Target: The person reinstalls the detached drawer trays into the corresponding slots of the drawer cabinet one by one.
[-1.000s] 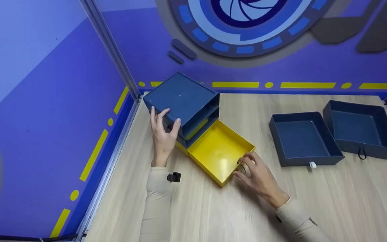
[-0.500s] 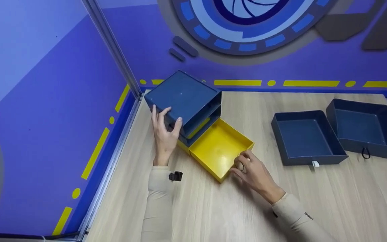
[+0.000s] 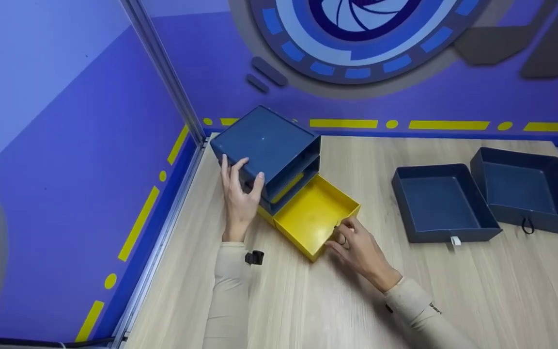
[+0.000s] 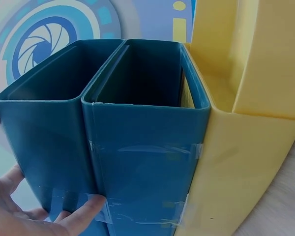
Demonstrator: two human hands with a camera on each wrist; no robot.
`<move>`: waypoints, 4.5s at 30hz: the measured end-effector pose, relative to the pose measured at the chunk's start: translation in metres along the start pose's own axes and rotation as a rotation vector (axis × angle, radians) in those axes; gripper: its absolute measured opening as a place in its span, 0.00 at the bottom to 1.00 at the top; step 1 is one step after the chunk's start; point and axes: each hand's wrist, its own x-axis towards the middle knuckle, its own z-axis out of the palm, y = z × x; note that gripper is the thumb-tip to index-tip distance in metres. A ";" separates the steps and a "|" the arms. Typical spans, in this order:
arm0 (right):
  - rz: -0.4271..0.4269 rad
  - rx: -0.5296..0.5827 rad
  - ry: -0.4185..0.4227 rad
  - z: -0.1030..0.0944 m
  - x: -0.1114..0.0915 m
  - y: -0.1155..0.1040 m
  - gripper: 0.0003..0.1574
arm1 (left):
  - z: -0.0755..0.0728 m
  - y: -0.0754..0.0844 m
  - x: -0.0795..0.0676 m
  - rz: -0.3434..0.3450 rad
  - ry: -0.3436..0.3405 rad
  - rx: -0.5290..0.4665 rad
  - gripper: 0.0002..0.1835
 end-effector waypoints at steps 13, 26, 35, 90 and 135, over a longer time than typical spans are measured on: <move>0.081 0.074 -0.046 0.015 0.015 -0.004 0.12 | 0.001 0.000 0.000 -0.004 0.003 0.013 0.28; 0.125 0.079 -0.036 0.029 0.032 -0.011 0.14 | 0.001 0.000 0.000 0.007 0.003 0.008 0.27; 0.157 0.100 -0.034 0.039 0.041 -0.015 0.17 | 0.002 0.000 0.000 0.003 0.009 0.019 0.28; 0.248 0.082 -0.131 0.074 0.087 -0.019 0.13 | 0.002 -0.002 0.003 0.020 -0.006 0.022 0.28; 0.541 -0.329 0.167 -0.132 -0.072 0.085 0.22 | 0.002 0.001 0.006 0.013 -0.010 0.007 0.29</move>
